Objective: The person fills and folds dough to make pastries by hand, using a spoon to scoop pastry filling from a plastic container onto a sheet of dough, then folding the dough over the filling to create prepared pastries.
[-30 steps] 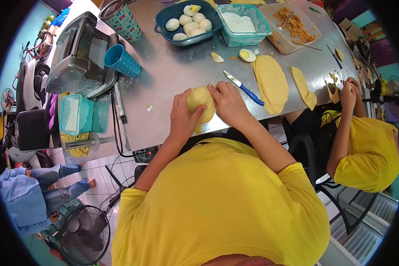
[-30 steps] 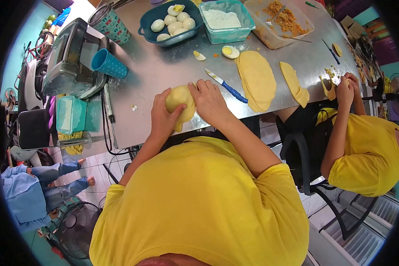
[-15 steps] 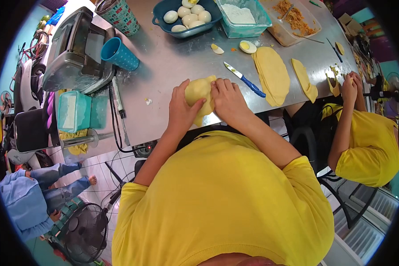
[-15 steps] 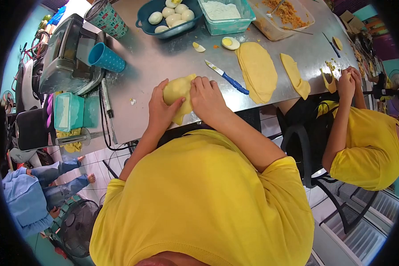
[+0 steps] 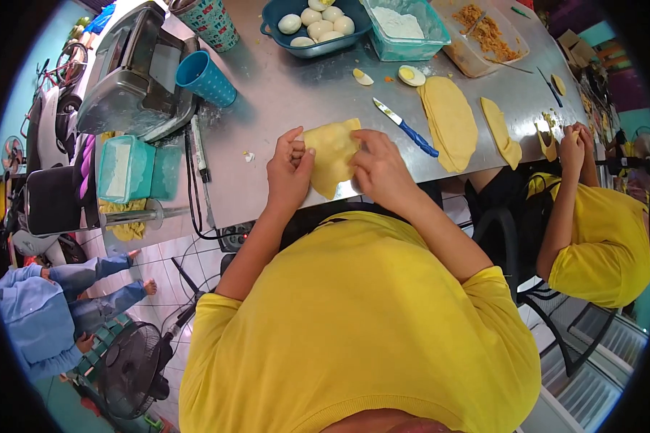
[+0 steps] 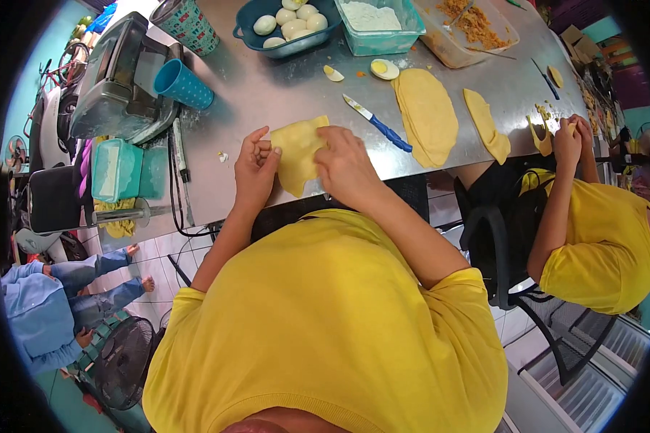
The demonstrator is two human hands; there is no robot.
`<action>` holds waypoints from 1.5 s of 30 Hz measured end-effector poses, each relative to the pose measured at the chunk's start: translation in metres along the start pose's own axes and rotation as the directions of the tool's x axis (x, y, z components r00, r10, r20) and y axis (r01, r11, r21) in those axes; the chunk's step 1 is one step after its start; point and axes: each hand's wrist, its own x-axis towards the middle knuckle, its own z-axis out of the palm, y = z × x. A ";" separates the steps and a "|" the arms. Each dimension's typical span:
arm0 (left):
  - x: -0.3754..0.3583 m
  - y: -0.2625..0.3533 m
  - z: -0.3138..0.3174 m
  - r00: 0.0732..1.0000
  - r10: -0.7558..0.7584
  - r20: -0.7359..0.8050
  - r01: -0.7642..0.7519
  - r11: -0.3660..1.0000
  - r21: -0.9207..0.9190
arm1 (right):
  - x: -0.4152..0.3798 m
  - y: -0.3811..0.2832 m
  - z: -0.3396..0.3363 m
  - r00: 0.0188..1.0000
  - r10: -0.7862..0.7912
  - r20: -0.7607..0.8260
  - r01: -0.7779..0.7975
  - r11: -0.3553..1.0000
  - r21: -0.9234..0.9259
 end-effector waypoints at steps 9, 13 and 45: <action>-0.001 -0.005 -0.009 0.974 0.225 -0.007 -0.196 0.863 0.465 | 0.012 -0.019 0.025 0.979 -0.200 -0.049 0.201 0.980 0.004; -0.002 0.002 -0.009 0.993 0.121 0.010 -0.112 0.881 0.459 | 0.023 -0.026 0.036 0.969 -0.224 -0.107 0.213 0.971 -0.104; 0.006 0.030 -0.016 0.877 0.159 0.454 -0.465 0.039 0.885 | 0.009 0.019 0.000 0.994 -0.106 0.024 0.108 0.981 -0.159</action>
